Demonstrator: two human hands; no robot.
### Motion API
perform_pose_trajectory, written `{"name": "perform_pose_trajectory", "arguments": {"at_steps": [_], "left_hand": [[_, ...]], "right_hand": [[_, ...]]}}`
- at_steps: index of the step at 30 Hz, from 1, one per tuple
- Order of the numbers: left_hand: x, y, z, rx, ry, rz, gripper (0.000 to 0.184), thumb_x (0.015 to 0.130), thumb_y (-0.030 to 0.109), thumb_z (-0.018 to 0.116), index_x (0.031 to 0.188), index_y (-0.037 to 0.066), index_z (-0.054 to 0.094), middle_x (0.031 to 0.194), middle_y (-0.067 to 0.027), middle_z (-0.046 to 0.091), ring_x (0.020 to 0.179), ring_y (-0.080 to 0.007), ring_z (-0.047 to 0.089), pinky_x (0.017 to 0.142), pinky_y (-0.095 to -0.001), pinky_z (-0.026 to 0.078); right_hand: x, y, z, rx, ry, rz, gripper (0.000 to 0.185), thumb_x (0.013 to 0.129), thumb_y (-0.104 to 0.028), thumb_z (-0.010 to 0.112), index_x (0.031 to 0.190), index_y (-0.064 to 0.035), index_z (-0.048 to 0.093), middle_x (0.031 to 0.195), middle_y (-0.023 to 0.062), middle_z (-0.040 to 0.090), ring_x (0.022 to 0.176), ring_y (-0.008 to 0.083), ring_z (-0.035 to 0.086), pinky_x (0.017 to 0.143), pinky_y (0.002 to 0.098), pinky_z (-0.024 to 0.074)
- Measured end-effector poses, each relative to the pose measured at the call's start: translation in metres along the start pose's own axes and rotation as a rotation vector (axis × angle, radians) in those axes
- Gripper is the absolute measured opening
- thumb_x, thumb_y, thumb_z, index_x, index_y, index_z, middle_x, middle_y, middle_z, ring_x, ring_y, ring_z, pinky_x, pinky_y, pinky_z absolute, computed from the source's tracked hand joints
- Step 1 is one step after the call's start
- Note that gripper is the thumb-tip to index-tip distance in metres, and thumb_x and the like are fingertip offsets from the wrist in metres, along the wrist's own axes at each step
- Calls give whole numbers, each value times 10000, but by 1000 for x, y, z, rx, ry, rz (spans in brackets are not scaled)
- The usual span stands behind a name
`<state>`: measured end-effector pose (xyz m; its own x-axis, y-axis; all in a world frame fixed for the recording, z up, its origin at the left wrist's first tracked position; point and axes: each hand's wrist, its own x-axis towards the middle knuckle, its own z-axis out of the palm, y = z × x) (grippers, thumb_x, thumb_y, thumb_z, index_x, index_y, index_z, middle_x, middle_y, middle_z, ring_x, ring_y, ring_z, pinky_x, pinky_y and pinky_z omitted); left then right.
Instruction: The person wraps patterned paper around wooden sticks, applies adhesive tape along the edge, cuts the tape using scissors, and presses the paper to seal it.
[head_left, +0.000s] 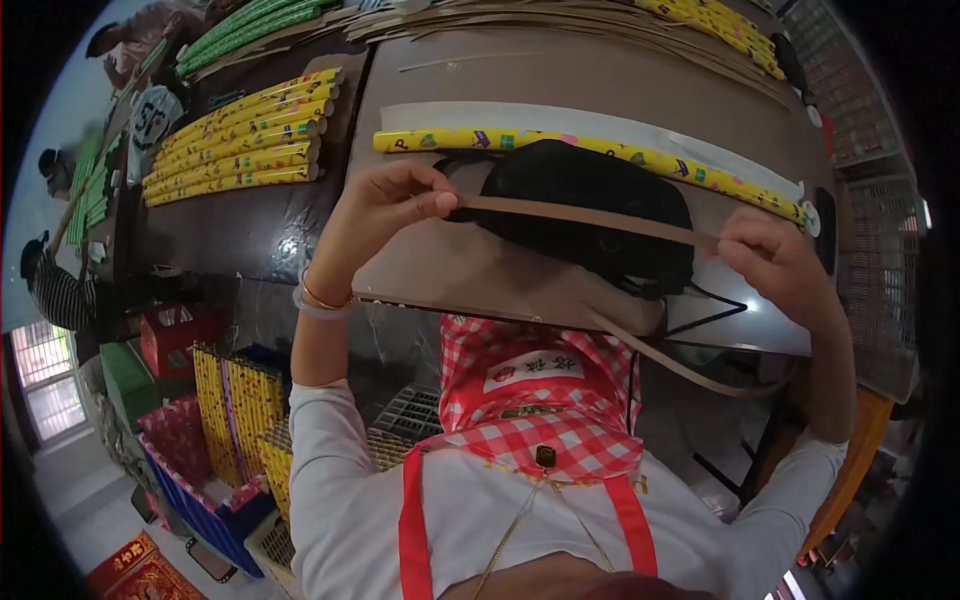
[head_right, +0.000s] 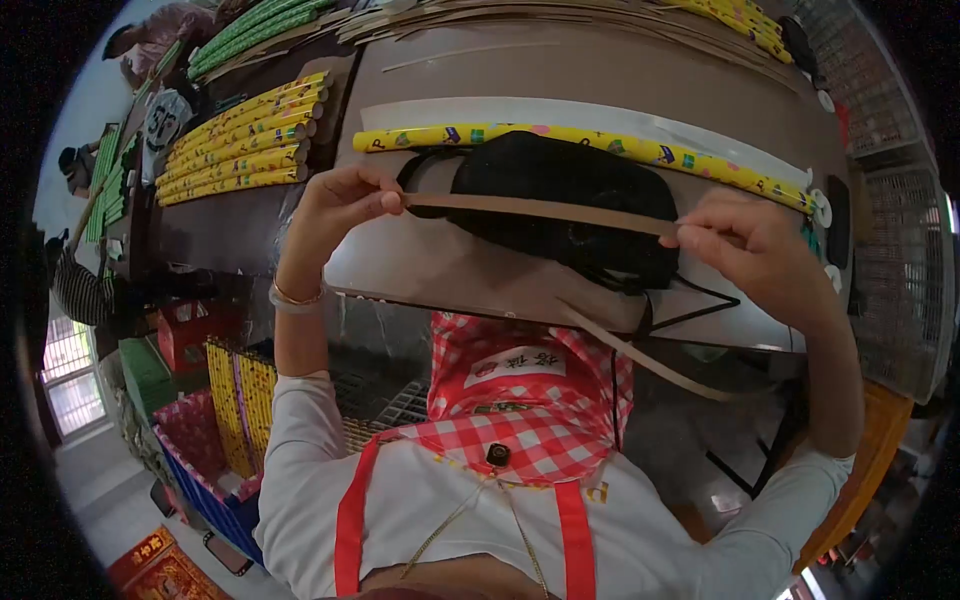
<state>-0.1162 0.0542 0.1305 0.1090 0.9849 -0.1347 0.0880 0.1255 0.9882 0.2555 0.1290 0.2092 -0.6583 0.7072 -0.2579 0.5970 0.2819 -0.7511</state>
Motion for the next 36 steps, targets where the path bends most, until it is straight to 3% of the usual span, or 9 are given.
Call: {"name": "perform_pose_trajectory", "arguments": {"at_steps": [2, 7, 10, 13, 18, 20, 26, 32, 36], "left_hand": [[3, -2, -10, 26, 40, 7, 116, 819, 98, 649, 884, 8, 617, 798, -11, 613, 767, -67, 567, 666, -201, 451], [15, -19, -33, -31, 178, -51, 203, 830, 140, 645, 978, 17, 582, 784, -2, 604, 692, -57, 565, 586, -184, 401], [31, -34, -56, -41, 238, -32, 298, 815, 138, 660, 1049, -3, 540, 795, -18, 610, 694, -62, 579, 573, -181, 400], [46, -42, -73, -42, 343, -77, 433, 750, 157, 729, 1066, -45, 513, 817, -40, 622, 714, -71, 587, 582, -176, 419], [72, -67, -92, 94, 488, -29, 406, 757, 152, 722, 1064, -22, 519, 830, -37, 629, 710, -80, 574, 648, -176, 437], [79, -77, -97, 115, 556, -23, 377, 726, 125, 732, 1008, -39, 543, 787, -49, 629, 706, -84, 591, 633, -192, 470], [85, -92, -100, 176, 610, -78, 371, 712, 153, 739, 978, -35, 561, 778, -68, 640, 709, -97, 608, 636, -208, 480], [91, -104, -103, 279, 641, -71, 361, 690, 179, 749, 940, -28, 590, 798, -83, 651, 709, -120, 615, 659, -226, 490], [91, -102, -105, 293, 636, -88, 367, 689, 181, 750, 944, -28, 591, 811, -89, 656, 721, -120, 622, 661, -226, 492]], "right_hand": [[23, -3, 0, 192, -89, 243, 214, 882, -185, 555, 892, 8, 648, 687, -23, 502, 538, 40, 397, 488, 200, 339], [78, 16, 19, 225, -88, 217, 239, 873, -216, 571, 1023, -33, 611, 691, -36, 499, 547, 12, 404, 460, 177, 322], [111, 27, 27, 198, -3, 65, 198, 865, -199, 578, 1007, -62, 592, 746, -28, 515, 550, 14, 412, 462, 177, 332], [141, 31, 25, 237, -63, 55, 151, 858, -173, 578, 969, -70, 564, 781, -20, 524, 551, 14, 415, 458, 174, 334], [183, 40, 28, 244, -212, 73, 147, 862, -158, 564, 977, -67, 583, 771, -6, 547, 574, 35, 433, 475, 178, 352], [195, 41, 35, 181, -182, 64, 170, 869, -140, 543, 1009, -65, 603, 850, -15, 601, 567, 17, 413, 490, 169, 350], [219, 56, 48, 91, -167, 13, 186, 861, -123, 537, 1001, -52, 637, 871, 17, 623, 639, 84, 494, 566, 238, 428], [227, 57, 56, -13, -151, 11, 181, 875, -80, 498, 990, -1, 613, 922, 54, 589, 799, 111, 546, 695, 240, 453], [231, 62, 59, -13, -157, -3, 181, 878, -71, 490, 989, 12, 605, 923, 62, 578, 826, 131, 558, 728, 246, 456]]}}
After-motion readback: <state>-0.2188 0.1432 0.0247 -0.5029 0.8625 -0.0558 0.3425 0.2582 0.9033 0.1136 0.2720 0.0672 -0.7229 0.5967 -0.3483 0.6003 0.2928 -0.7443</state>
